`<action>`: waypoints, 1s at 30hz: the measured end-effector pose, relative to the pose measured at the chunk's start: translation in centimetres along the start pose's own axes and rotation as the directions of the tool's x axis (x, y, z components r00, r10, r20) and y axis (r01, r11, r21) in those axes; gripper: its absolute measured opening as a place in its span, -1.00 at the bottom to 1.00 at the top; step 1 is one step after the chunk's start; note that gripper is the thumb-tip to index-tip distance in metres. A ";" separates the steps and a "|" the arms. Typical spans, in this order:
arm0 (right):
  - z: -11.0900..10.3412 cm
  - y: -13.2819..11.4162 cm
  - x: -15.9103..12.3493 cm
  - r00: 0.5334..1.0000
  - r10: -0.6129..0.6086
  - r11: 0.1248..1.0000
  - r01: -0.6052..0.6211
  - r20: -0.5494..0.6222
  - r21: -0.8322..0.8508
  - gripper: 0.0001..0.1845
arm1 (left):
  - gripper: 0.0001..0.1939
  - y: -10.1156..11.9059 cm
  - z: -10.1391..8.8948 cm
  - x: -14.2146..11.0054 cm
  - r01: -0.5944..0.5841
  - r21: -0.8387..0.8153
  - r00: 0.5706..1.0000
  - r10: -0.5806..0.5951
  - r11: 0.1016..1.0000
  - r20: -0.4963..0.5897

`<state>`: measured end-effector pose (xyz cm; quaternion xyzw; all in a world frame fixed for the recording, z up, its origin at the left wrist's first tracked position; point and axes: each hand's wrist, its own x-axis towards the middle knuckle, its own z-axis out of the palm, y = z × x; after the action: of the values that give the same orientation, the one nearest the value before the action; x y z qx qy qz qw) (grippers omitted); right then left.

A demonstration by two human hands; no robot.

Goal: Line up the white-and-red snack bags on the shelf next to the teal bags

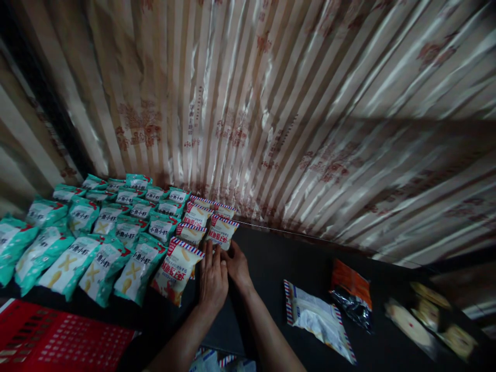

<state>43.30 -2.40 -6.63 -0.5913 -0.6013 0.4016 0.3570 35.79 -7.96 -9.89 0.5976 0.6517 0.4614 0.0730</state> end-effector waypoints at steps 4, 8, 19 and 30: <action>-0.2 -0.2 0.2 1.000 -0.010 0.998 0.012 0.030 -0.059 -0.70 | -0.57 0.0 0.0 0.1 0.014 0.001 1.000 -0.014 1.000 -0.009; -0.2 -0.4 0.2 1.000 -0.018 0.999 0.018 -0.008 -0.045 -0.60 | -0.59 0.1 0.0 0.2 0.017 0.004 1.000 -0.017 1.000 -0.012; 0.3 0.0 0.9 0.998 -0.062 0.998 0.062 -0.030 0.017 -0.48 | -0.60 0.3 -0.3 0.3 0.006 0.001 1.000 -0.006 1.000 0.001; 0.3 0.2 0.4 0.995 -0.056 0.998 0.053 -0.085 -0.039 -0.53 | -0.60 -0.1 -0.1 0.3 -0.043 -0.009 0.999 0.043 0.999 0.013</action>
<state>43.09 -2.03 -6.98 -0.5979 -0.6085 0.3551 0.3823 35.56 -7.78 -9.76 0.6140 0.6362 0.4619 0.0700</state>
